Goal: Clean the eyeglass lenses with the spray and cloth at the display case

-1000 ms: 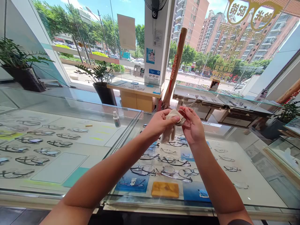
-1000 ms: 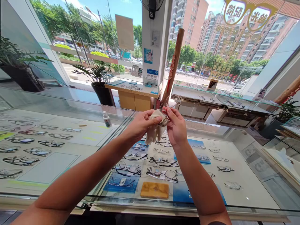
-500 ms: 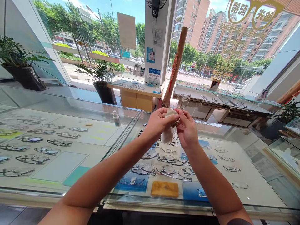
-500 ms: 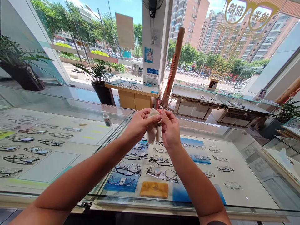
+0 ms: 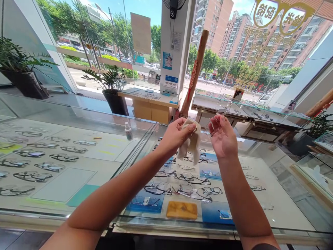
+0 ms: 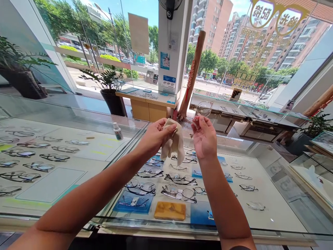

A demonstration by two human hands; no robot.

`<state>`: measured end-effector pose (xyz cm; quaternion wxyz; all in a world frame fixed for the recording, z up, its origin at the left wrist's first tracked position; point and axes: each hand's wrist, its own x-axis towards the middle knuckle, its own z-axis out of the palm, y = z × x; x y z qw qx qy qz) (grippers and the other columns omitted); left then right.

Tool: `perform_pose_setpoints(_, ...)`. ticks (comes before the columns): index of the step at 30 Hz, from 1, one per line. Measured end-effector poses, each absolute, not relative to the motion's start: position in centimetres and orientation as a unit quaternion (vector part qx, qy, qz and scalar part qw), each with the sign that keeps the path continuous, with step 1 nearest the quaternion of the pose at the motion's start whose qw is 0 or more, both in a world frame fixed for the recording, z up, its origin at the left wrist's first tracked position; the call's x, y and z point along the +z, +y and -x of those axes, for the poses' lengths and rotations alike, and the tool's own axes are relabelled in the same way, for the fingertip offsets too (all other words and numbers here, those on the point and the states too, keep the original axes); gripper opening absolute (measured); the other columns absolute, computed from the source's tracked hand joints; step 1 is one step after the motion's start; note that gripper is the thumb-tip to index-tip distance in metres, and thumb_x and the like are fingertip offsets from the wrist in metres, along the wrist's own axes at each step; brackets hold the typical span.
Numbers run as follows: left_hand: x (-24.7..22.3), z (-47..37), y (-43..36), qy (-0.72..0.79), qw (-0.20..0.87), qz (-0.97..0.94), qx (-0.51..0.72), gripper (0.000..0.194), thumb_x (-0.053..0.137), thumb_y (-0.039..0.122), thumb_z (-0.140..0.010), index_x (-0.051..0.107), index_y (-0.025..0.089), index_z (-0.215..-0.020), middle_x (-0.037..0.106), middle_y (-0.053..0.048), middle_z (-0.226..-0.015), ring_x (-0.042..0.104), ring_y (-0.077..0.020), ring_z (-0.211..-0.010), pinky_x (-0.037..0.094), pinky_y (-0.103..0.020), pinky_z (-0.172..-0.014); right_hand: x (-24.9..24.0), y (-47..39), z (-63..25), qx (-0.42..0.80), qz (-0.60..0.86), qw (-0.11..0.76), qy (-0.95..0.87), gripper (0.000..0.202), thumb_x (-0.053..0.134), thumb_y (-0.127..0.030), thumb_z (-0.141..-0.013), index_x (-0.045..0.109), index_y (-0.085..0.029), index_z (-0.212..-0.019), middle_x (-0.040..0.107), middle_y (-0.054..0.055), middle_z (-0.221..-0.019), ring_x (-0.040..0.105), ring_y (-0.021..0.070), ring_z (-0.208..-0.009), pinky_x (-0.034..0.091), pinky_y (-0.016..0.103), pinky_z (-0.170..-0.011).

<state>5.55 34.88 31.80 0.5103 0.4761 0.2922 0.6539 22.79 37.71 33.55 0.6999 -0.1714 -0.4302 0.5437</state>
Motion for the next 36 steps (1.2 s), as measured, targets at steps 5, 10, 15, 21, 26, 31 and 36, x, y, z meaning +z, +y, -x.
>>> perform_pose_setpoints(5,32.3,-4.6,35.2,0.303,0.500,-0.449,0.676,0.041,0.092,0.043,-0.082,0.065,0.017,-0.099,0.075,-0.003,-0.085,0.067,-0.0119,-0.072,0.054,-0.025,-0.068,33.5,37.4,-22.3,0.526,0.171,0.695,-0.459,0.015,0.085,-0.039,-0.086,0.075,-0.028,-0.092,0.073,0.000,-0.098,0.069,0.0162,-0.096,0.058,0.033,-0.092)
perform_pose_setpoints(10,32.2,-5.6,34.3,0.296,0.462,-0.472,0.690,0.039,0.081,0.050,-0.093,0.059,0.020,-0.106,0.074,-0.001,-0.083,0.065,-0.0125,-0.067,0.053,-0.026,-0.066,32.3,36.5,-20.3,0.441,0.209,0.711,-0.506,0.016,0.088,-0.038,-0.086,0.075,-0.028,-0.089,0.070,-0.001,-0.091,0.065,0.0161,-0.090,0.055,0.032,-0.087)
perform_pose_setpoints(15,30.6,-8.4,32.4,0.278,0.357,-0.592,0.667,0.029,0.062,0.051,-0.107,0.057,0.023,-0.107,0.077,-0.010,-0.117,0.072,-0.0194,-0.095,0.054,-0.032,-0.085,31.1,35.5,-18.9,0.384,0.233,0.737,-0.505,0.018,0.086,-0.040,-0.090,0.074,-0.026,-0.088,0.069,-0.001,-0.090,0.064,0.0147,-0.085,0.054,0.028,-0.081)
perform_pose_setpoints(21,28.7,-9.8,31.3,0.322,0.230,-0.650,0.649,0.020,0.047,0.042,-0.114,0.055,0.025,-0.118,0.068,-0.019,-0.146,0.070,-0.0271,-0.125,0.053,-0.041,-0.101,30.9,34.8,-18.7,0.384,0.236,0.768,-0.455,0.022,0.087,-0.041,-0.089,0.073,-0.025,-0.088,0.064,-0.001,-0.090,0.063,0.0130,-0.082,0.054,0.025,-0.074)
perform_pose_setpoints(26,28.2,-9.8,31.2,0.337,0.202,-0.667,0.633,0.018,0.047,0.041,-0.113,0.056,0.026,-0.116,0.072,-0.017,-0.138,0.072,-0.0275,-0.115,0.053,-0.040,-0.093,31.1,34.9,-18.8,0.378,0.238,0.779,-0.440,0.018,0.087,-0.038,-0.090,0.073,-0.026,-0.088,0.066,-0.002,-0.090,0.064,0.0125,-0.084,0.055,0.025,-0.079)
perform_pose_setpoints(31,28.4,-10.0,31.2,0.319,0.231,-0.665,0.634,0.018,0.047,0.040,-0.113,0.056,0.024,-0.114,0.075,-0.015,-0.130,0.071,-0.0214,-0.093,0.051,-0.035,-0.085,31.8,36.5,-20.0,0.358,0.245,0.799,-0.417,0.021,0.090,-0.040,-0.087,0.073,-0.027,-0.087,0.067,-0.002,-0.089,0.063,0.0127,-0.084,0.056,0.027,-0.081)
perform_pose_setpoints(36,30.2,-8.9,32.0,0.351,0.406,-0.536,0.652,0.032,0.062,0.054,-0.106,0.055,0.023,-0.107,0.065,0.001,-0.077,0.053,-0.0142,-0.061,0.040,-0.026,-0.061,32.7,38.4,-22.0,0.420,0.234,0.781,-0.399,0.030,0.094,-0.043,-0.076,0.074,-0.024,-0.087,0.067,-0.002,-0.088,0.061,0.0123,-0.079,0.055,0.029,-0.079)
